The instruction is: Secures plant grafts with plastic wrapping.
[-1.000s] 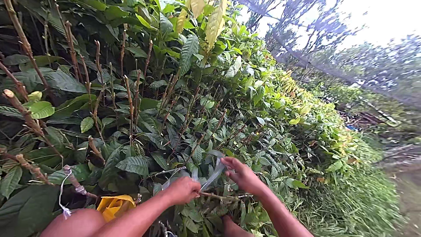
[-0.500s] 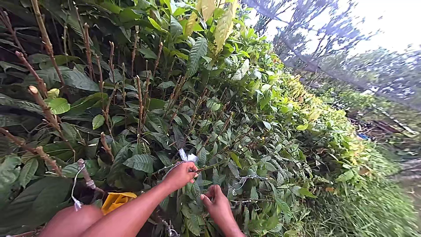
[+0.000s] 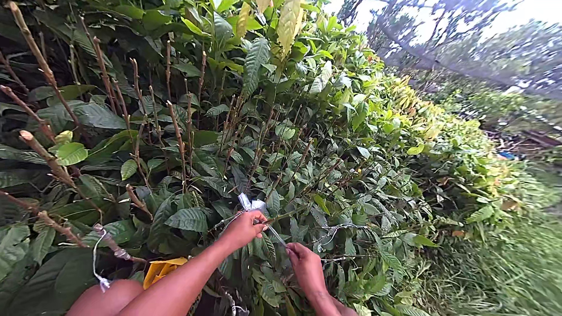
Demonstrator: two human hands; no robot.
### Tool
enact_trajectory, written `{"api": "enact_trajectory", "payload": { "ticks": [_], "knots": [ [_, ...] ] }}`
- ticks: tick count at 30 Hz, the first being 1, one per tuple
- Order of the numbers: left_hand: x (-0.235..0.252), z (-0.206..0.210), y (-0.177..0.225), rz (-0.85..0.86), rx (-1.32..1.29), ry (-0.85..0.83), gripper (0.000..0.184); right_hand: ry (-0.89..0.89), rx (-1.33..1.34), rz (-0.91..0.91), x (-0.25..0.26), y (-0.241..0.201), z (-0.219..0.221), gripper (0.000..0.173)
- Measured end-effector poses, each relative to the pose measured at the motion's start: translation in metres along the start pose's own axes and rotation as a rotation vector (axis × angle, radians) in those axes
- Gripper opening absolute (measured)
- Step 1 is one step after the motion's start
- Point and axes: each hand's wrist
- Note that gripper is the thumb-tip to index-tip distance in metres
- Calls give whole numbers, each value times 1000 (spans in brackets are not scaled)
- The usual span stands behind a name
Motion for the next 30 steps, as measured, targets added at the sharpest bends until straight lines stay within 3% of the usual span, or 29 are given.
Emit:
{"api": "enact_trajectory", "payload": {
  "ticks": [3,7,9,11,13,15,17,19,21,23,26,28,30],
  "knots": [
    [0,4,0,1,31,9,20,-133,-45,-20,-12,10,-28,16],
    [1,10,3,-53,38,14,21,-167,-131,-361,-57,-16,-44,30],
    [-1,20,2,-11,144,-68,21,-333,-77,-464,-67,-42,-54,32],
    [-7,34,1,101,336,-168,24,-582,92,-449,-50,-62,-82,26],
    [-16,42,1,194,467,-217,26,-713,328,-396,-5,-60,-115,41],
    [-19,42,-5,268,556,-286,26,-623,275,-350,37,-29,-129,52],
    [-14,31,-11,330,509,-231,25,-435,-222,-298,42,-8,-113,48],
    [-13,21,-8,249,306,-130,24,-234,-504,-346,6,-7,-76,30],
    [-12,21,-4,162,146,-57,20,-86,-461,-560,-39,-27,-56,19],
    [-14,31,-2,159,187,-81,19,-240,-200,-626,-58,-63,-68,23],
    [-20,43,-5,253,424,-219,24,-568,172,-487,5,-63,-115,35],
    [-22,39,-11,351,457,-236,23,-546,-100,-368,41,-30,-129,43],
    [-18,23,-7,319,339,-148,24,-420,-441,-265,17,-31,-110,38]
  ]
}}
Point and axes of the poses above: each hand's wrist, its own x-axis towards the middle knuckle, its own z-axis out of the palm, y = z × x, and after that the axes turned 7 degrees about -x, right-handed
